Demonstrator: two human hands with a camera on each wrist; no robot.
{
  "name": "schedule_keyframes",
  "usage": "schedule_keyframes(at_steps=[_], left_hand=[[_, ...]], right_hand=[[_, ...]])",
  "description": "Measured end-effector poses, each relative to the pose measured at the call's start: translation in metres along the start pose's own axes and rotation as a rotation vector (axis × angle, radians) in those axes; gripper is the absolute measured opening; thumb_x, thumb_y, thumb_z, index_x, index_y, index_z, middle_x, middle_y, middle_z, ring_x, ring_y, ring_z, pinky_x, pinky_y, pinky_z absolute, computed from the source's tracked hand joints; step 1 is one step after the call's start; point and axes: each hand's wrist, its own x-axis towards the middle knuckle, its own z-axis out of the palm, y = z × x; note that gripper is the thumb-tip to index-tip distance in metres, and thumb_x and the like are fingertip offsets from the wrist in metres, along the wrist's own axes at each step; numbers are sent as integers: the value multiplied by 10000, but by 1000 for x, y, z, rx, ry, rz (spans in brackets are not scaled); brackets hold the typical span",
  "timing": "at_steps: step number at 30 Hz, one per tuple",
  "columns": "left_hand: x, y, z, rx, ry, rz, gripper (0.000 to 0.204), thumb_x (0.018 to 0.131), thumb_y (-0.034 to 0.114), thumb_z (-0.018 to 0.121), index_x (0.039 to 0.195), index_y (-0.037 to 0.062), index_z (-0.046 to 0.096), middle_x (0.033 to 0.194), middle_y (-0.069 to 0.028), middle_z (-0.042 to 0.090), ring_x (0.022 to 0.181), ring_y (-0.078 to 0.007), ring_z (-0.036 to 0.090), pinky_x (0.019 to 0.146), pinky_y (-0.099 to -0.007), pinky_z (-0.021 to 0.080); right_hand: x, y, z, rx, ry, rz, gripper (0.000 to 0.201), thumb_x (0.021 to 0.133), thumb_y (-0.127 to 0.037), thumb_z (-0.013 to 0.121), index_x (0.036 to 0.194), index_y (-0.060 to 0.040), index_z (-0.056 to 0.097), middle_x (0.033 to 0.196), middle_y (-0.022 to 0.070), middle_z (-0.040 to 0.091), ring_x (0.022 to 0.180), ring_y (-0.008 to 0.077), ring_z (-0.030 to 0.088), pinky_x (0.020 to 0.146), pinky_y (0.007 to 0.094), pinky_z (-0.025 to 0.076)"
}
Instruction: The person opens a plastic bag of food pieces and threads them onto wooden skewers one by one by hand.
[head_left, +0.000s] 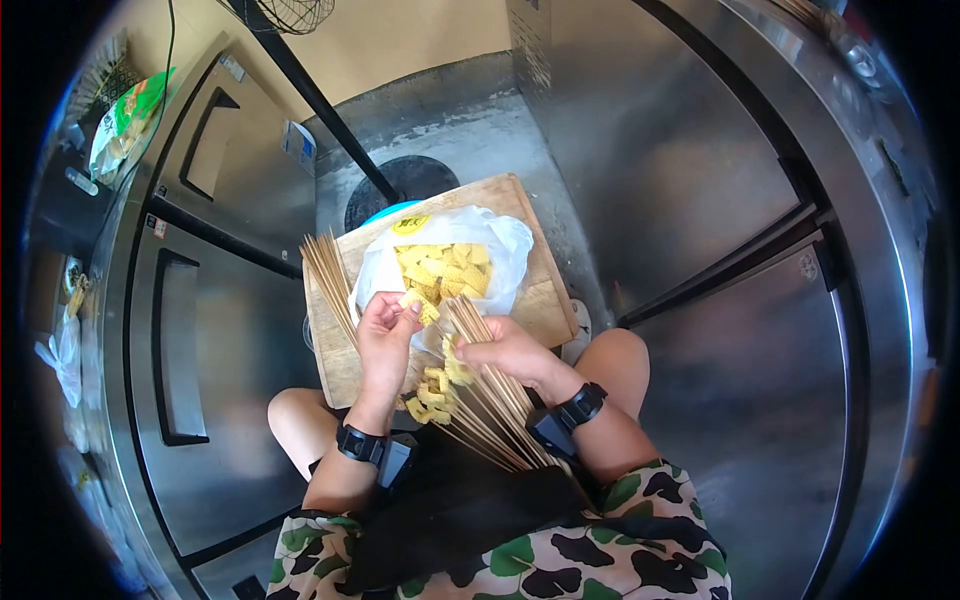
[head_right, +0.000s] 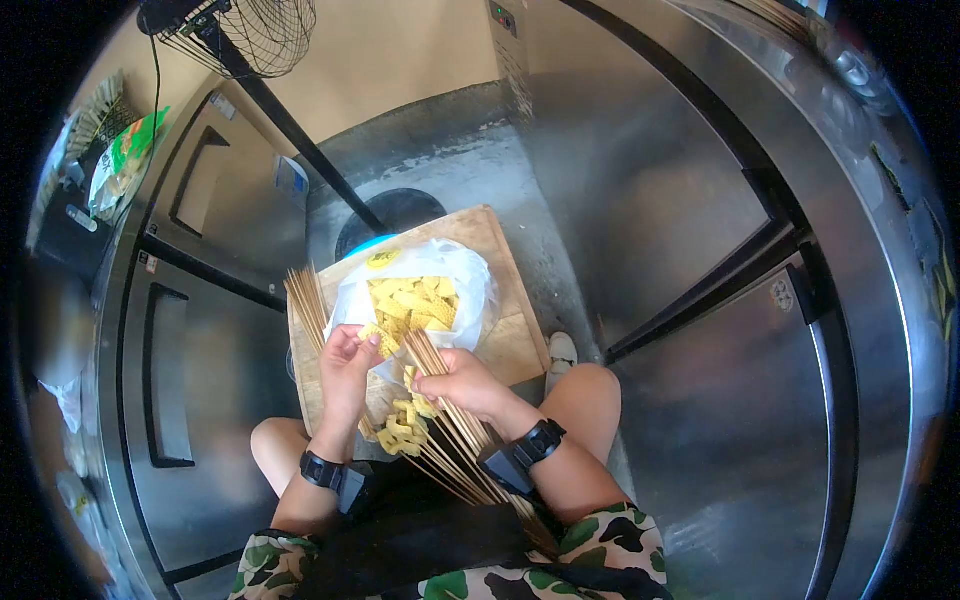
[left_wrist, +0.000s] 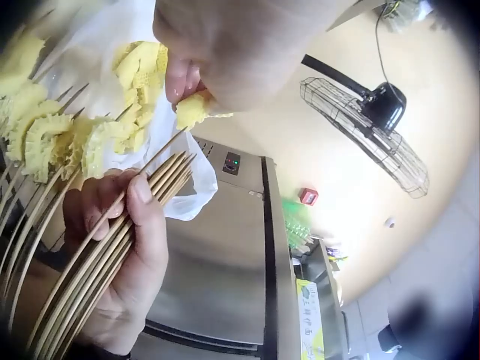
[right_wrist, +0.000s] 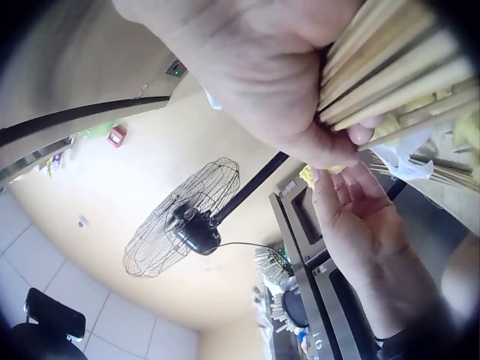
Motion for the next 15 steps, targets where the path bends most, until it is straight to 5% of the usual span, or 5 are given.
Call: schedule_keyframes(at_steps=[9, 15], left_hand=[[-25, 9, 12, 307, -119, 251, 148, 834, -2, 623, 961, -15, 547, 818, -44, 650, 708, -61, 592, 626, -205, 482], [-25, 9, 14, 137, -33, 87, 174, 873, 22, 573, 1042, 14, 532, 801, -3, 575, 677, -51, 541, 602, -199, 466]], right_hand=[[4, 3, 0, 5, 20, -20, 80, 795, -82, 636, 859, -44, 609, 746, -23, 587, 643, 47, 527, 574, 207, 422], [0, 1, 4, -41, 30, -35, 90, 806, -81, 627, 882, -35, 614, 755, -27, 588, 640, 40, 519, 571, 203, 420]])
